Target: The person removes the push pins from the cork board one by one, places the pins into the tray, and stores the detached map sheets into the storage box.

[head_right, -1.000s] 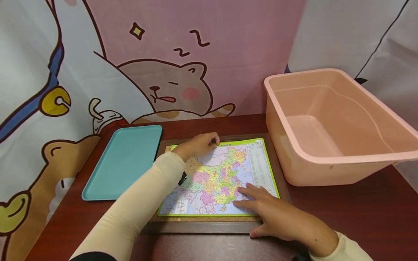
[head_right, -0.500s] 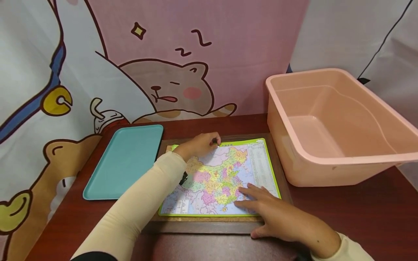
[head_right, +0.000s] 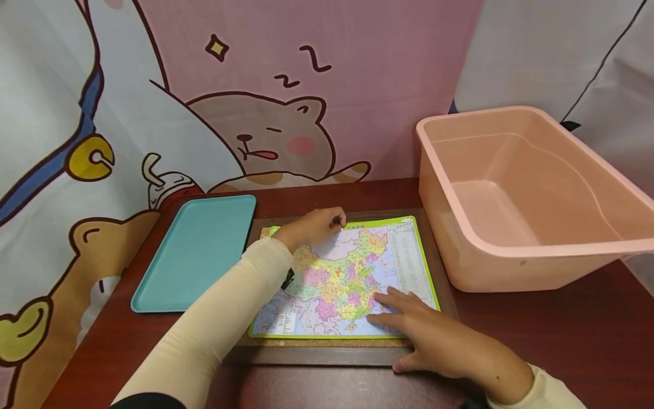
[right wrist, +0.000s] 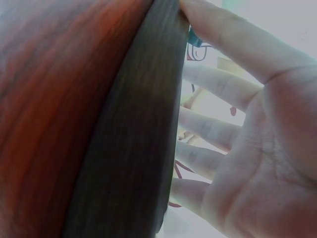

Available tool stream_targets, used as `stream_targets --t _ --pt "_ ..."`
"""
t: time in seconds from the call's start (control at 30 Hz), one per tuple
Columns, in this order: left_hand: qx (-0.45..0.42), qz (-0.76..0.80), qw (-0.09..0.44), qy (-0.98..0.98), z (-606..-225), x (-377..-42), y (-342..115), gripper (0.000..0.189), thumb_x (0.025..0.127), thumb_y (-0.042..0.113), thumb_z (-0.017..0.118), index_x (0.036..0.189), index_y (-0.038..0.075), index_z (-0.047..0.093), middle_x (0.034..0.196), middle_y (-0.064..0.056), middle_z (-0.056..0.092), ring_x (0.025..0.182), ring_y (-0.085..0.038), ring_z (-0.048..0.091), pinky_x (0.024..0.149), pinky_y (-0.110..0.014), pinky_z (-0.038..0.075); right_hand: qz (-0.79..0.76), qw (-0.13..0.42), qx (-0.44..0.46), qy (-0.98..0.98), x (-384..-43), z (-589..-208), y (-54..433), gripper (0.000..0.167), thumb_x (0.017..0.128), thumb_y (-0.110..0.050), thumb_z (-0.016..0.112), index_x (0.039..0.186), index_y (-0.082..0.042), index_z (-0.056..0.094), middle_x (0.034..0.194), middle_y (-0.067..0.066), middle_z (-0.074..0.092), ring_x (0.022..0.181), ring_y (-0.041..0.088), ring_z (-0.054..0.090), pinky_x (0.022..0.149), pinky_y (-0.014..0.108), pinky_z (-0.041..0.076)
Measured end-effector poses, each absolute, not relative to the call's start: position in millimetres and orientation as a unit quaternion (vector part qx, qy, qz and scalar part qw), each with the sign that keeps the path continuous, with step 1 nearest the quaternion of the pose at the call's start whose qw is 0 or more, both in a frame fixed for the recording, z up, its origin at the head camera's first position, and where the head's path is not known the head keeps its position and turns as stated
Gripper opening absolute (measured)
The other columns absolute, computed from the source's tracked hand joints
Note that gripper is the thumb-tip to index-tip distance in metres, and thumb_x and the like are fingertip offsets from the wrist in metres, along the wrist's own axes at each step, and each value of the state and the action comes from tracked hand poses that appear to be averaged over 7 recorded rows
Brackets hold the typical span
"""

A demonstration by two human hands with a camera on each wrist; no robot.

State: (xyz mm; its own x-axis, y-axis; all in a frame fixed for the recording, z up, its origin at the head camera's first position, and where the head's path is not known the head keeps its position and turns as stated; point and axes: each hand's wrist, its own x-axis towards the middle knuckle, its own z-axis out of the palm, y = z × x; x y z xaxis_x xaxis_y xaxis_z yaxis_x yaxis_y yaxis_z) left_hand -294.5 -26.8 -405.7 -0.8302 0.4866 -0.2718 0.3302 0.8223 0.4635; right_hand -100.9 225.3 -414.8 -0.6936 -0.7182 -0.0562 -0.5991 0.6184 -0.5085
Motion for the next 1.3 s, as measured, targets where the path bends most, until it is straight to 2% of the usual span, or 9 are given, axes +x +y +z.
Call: stream_targets --t 0.3,0.6,0.93,1.3 --pt "0.213 0.208 0.201 0.933 -404.2 -294.3 -26.8 0.008 0.106 0.023 0.05 0.112 0.019 0.054 0.116 -0.001 0.058 0.094 -0.019 0.054 0.077 -0.029 0.045 -0.234 0.128 -0.369 0.89 -101.2 -417.6 225.4 0.076 0.077 -0.046 0.081 0.145 -0.028 0.053 0.161 0.008 0.036 0.144 0.051 0.031 0.1 0.071 0.035" --pt "0.207 0.21 0.207 0.933 -403.7 -294.4 -25.0 0.008 0.106 0.022 0.051 0.112 0.018 0.054 0.114 -0.001 0.058 0.098 -0.019 0.053 0.082 -0.031 0.043 -0.228 0.117 -0.373 0.892 -100.5 -420.1 226.6 0.076 0.077 -0.046 0.081 0.145 -0.029 0.053 0.161 0.007 0.036 0.143 0.05 0.032 0.1 0.07 0.037" --pt "0.217 0.21 0.203 0.931 -402.9 -294.5 -27.1 0.009 0.106 0.022 0.05 0.113 0.018 0.054 0.117 0.0 0.057 0.1 -0.019 0.053 0.084 -0.032 0.043 -0.236 0.132 -0.371 0.888 -104.2 -419.4 226.8 0.076 0.077 -0.046 0.081 0.145 -0.029 0.052 0.162 0.007 0.035 0.146 0.047 0.029 0.104 0.069 0.031" --pt "0.211 0.202 0.207 0.934 -402.4 -295.0 -27.1 0.007 0.106 0.023 0.051 0.111 0.02 0.054 0.118 0.0 0.057 0.102 -0.019 0.052 0.085 -0.033 0.043 -0.234 0.127 -0.372 0.889 -103.3 -419.2 226.2 0.076 0.077 -0.047 0.081 0.145 -0.029 0.052 0.161 0.006 0.035 0.146 0.047 0.03 0.105 0.069 0.031"
